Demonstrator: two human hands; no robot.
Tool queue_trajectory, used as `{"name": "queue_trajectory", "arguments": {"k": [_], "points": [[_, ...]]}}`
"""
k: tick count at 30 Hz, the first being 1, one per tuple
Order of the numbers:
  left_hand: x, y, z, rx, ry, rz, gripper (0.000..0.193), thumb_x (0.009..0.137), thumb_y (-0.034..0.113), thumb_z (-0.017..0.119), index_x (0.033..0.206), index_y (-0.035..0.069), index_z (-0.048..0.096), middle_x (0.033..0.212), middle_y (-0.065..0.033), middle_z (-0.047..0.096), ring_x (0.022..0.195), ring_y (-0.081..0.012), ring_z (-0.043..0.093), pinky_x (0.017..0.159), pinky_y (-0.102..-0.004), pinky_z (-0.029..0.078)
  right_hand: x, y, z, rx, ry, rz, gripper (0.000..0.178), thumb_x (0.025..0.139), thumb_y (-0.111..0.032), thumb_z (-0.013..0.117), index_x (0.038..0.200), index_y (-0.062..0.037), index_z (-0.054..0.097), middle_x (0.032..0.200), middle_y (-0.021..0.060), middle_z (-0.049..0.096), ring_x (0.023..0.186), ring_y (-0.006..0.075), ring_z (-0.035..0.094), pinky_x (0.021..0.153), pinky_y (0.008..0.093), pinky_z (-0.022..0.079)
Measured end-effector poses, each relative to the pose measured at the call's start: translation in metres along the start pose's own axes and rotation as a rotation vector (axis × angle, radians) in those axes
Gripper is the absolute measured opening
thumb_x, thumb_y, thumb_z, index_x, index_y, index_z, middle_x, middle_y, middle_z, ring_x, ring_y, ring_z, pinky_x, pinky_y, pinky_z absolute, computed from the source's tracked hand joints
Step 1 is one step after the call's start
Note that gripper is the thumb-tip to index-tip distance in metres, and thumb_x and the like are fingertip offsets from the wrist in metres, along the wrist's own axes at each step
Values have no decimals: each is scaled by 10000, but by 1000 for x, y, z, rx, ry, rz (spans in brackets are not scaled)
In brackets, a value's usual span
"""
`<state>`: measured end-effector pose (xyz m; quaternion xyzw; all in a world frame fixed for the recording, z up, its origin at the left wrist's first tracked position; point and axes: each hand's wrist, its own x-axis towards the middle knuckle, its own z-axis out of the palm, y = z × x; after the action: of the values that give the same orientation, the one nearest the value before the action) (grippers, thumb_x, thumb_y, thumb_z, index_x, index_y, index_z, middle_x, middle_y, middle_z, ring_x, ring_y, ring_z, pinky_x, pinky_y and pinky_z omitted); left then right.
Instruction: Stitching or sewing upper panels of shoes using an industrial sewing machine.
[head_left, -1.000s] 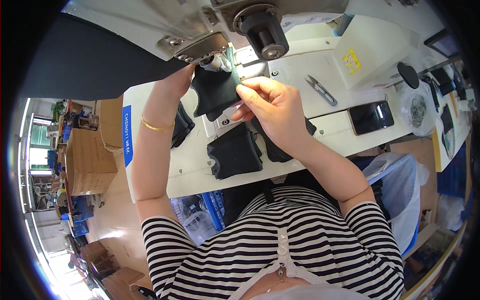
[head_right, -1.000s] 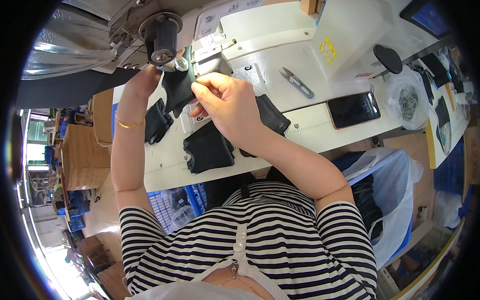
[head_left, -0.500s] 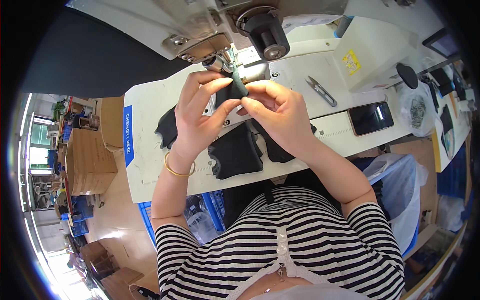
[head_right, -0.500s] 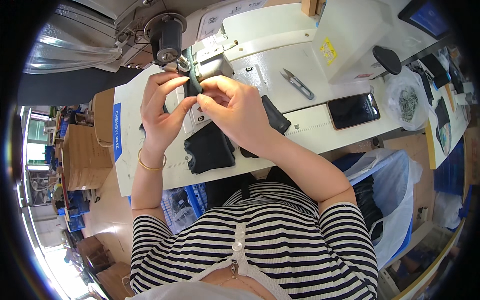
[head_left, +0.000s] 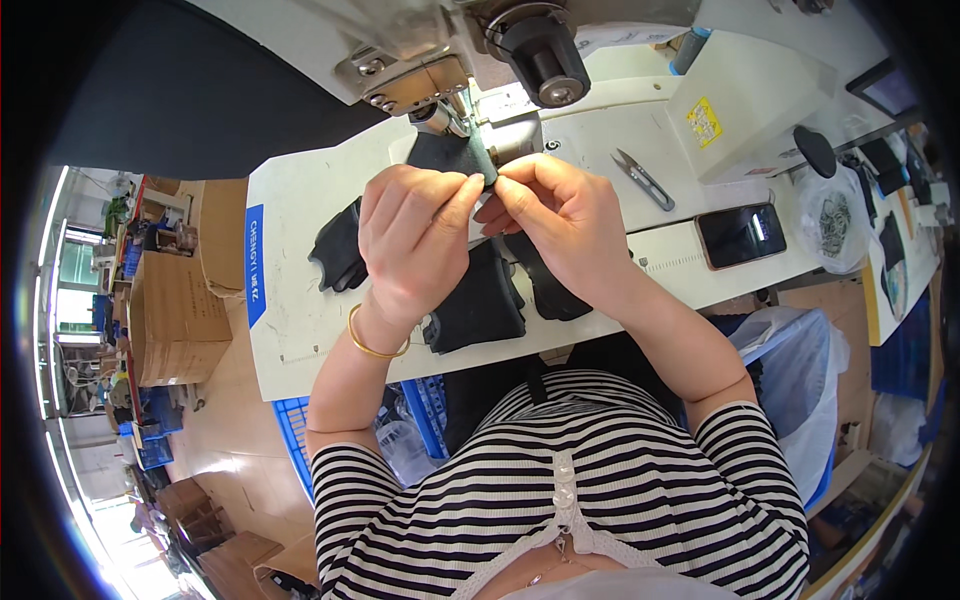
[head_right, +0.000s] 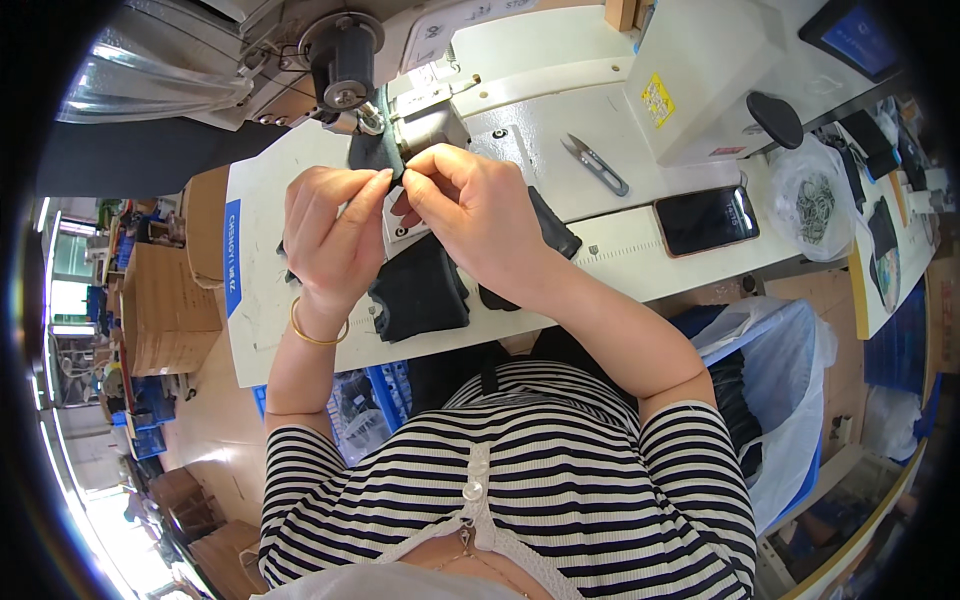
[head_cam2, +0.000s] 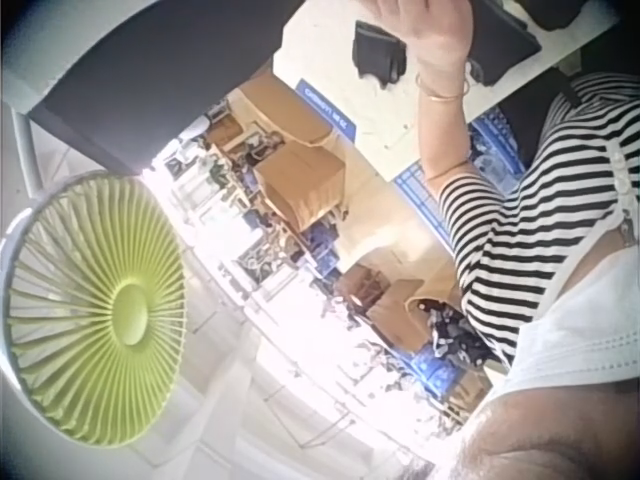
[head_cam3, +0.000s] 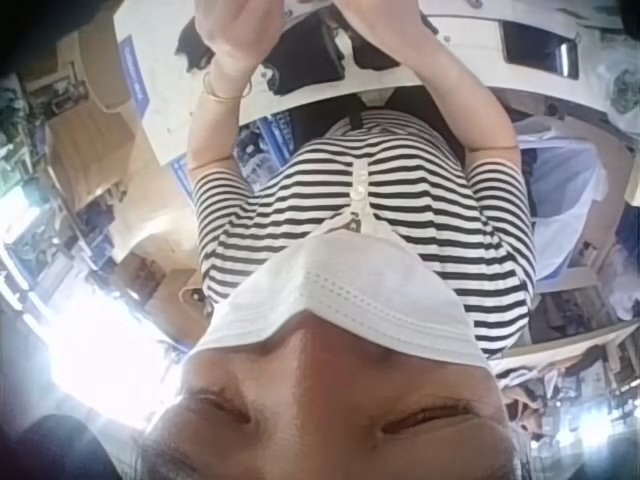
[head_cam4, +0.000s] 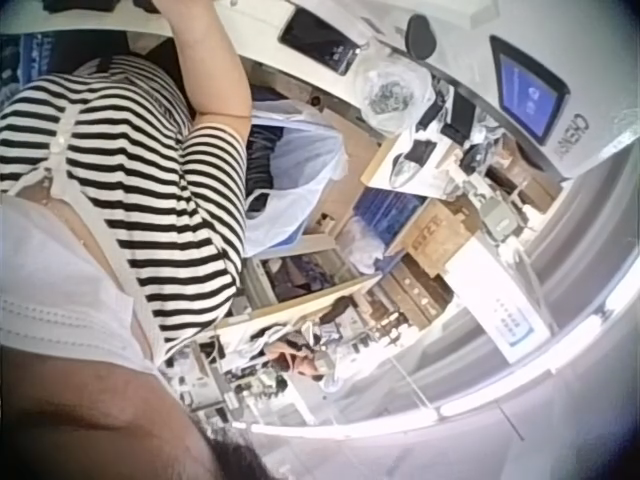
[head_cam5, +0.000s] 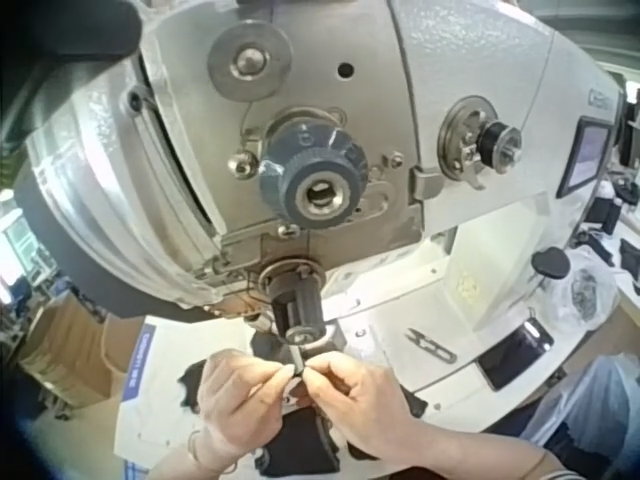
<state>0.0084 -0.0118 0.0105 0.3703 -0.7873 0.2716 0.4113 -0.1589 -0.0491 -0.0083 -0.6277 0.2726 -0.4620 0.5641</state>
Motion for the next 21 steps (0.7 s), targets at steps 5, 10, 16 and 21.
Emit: {"name": "queue_trajectory", "arguments": {"k": [5, 10, 16, 21], "points": [[-3, -4, 4, 73, 14, 91, 320, 567, -2, 671, 882, -16, 720, 847, -64, 643, 749, -214, 617, 734, -363, 514, 0, -1, -2, 32, -51, 18, 190, 994, -107, 542, 998, 51, 647, 855, 99, 717, 783, 150, 711, 733, 270, 582], [-3, -4, 3, 106, -10, 118, 341, 545, 28, 667, 878, -23, 722, 857, -70, 647, 763, -213, 618, 748, -369, 517, 1, 2, 1, 116, 6, 16, 194, 949, -118, 564, 903, 51, 647, 762, 88, 696, 715, 116, 691, 671, 248, 561], [-1, 0, 1, 133, -15, 139, 332, 575, 20, 680, 903, -15, 716, 881, -75, 642, 787, -220, 617, 754, -371, 510, 4, -1, 3, 98, 33, 36, 182, 930, -122, 571, 870, 33, 647, 713, 71, 680, 646, 93, 655, 608, 230, 528], [-5, 11, 1, 226, -48, -50, 325, 662, -15, 673, 985, 15, 691, 952, -76, 628, 863, -236, 617, 773, -372, 487, 4, -1, 3, -21, 51, 31, 167, 908, -124, 588, 828, 11, 644, 652, 47, 655, 595, 65, 611, 545, 219, 466]]}}
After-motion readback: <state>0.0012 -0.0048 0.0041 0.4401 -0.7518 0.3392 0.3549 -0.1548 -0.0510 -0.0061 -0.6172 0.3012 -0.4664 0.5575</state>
